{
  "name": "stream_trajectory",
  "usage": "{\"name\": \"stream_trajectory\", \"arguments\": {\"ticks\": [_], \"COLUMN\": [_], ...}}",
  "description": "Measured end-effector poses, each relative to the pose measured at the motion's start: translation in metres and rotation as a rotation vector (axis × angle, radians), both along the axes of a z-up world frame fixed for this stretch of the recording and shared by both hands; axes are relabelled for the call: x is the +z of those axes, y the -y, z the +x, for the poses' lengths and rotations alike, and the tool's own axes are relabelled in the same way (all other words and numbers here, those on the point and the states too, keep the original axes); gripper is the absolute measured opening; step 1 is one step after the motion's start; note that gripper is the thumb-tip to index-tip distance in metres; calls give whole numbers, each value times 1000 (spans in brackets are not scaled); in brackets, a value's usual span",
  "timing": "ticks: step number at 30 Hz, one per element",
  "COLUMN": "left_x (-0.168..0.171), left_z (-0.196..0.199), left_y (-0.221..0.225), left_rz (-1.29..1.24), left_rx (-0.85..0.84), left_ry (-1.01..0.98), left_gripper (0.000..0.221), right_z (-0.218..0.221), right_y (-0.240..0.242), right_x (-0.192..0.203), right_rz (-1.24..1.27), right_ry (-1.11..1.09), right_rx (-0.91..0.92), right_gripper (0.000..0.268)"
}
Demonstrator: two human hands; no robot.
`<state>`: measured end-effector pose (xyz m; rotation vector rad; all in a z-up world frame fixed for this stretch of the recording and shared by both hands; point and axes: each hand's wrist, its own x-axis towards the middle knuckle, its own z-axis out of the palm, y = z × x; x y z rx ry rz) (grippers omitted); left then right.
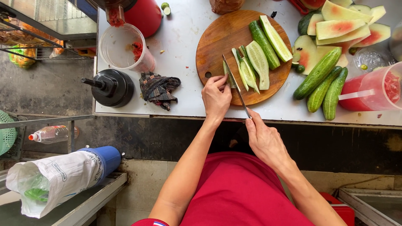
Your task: Slicing cucumbers on a wooden cutting board in a food preparation area.
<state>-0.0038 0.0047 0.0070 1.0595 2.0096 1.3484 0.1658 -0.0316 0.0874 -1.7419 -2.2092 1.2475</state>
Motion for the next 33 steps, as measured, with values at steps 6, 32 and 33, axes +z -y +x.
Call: {"name": "stream_trajectory", "arguments": {"ticks": [6, 32, 33], "left_x": [8, -2, -2], "left_z": [-1, -8, -9], "left_y": [4, 5, 5], "left_rz": [-26, -22, -26], "left_rx": [35, 66, 62], "left_ry": [7, 49, 65], "left_gripper": [24, 22, 22], "right_z": [-16, -1, -2], "right_y": [-24, -2, -3], "right_x": [-9, 5, -3], "right_rz": [20, -11, 9], "right_ry": [-92, -20, -13], "right_rx": [0, 37, 49], "right_gripper": [46, 48, 47]}}
